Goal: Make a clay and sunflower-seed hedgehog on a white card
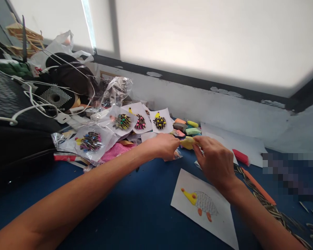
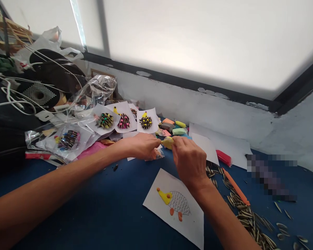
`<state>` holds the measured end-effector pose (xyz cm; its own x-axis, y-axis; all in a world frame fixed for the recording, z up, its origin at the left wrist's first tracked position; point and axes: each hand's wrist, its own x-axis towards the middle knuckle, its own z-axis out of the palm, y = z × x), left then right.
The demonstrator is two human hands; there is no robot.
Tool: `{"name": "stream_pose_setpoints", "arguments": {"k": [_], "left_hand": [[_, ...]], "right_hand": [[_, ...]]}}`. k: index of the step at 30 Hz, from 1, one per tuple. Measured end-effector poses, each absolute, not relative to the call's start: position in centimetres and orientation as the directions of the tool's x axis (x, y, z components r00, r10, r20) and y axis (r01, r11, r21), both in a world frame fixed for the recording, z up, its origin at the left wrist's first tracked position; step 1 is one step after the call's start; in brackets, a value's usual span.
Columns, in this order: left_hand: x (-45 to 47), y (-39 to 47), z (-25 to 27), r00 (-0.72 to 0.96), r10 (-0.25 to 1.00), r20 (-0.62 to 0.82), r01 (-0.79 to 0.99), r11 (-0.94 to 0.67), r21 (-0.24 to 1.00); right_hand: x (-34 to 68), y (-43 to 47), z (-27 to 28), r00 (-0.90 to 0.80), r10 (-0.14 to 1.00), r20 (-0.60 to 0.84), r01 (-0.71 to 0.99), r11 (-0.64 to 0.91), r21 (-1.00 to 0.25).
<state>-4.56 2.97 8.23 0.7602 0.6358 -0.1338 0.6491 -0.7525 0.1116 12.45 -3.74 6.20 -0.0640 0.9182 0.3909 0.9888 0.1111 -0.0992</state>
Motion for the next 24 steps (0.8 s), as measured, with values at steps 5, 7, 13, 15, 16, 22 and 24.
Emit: {"name": "stream_pose_setpoints", "arguments": {"k": [5, 7, 13, 15, 16, 22, 24], "left_hand": [[-4.6, 2.9, 8.3, 0.76, 0.639, -0.12, 0.649, -0.752, 0.111], [-4.6, 3.1, 8.2, 0.763, 0.637, -0.115, 0.647, -0.754, 0.113], [-4.7, 3.4, 7.5, 0.788, 0.613, -0.065, 0.616, -0.78, 0.113], [-4.8, 3.3, 7.5, 0.794, 0.606, -0.039, 0.607, -0.788, 0.108], [-4.7, 3.2, 7.5, 0.799, 0.6, -0.026, 0.599, -0.793, 0.106], [-3.7, 2.6, 7.2, 0.871, 0.491, -0.009, 0.489, -0.866, 0.106], [-3.4, 2.6, 6.8, 0.881, 0.472, -0.021, 0.471, -0.876, 0.103]], "right_hand": [[12.6, -4.4, 4.4, -0.262, 0.938, 0.225, 0.964, 0.244, 0.104], [12.7, -4.5, 3.8, -0.3, 0.94, 0.16, 0.95, 0.279, 0.143], [12.9, -3.7, 3.7, -0.334, 0.934, 0.126, 0.932, 0.308, 0.19], [12.8, -3.4, 3.7, -0.326, 0.936, 0.135, 0.937, 0.301, 0.178], [12.8, -3.4, 3.6, -0.32, 0.937, 0.139, 0.94, 0.296, 0.168], [12.9, -3.9, 3.5, -0.3, 0.941, 0.157, 0.954, 0.293, 0.065], [13.1, -4.1, 3.6, -0.314, 0.933, 0.175, 0.948, 0.317, 0.011]]}}
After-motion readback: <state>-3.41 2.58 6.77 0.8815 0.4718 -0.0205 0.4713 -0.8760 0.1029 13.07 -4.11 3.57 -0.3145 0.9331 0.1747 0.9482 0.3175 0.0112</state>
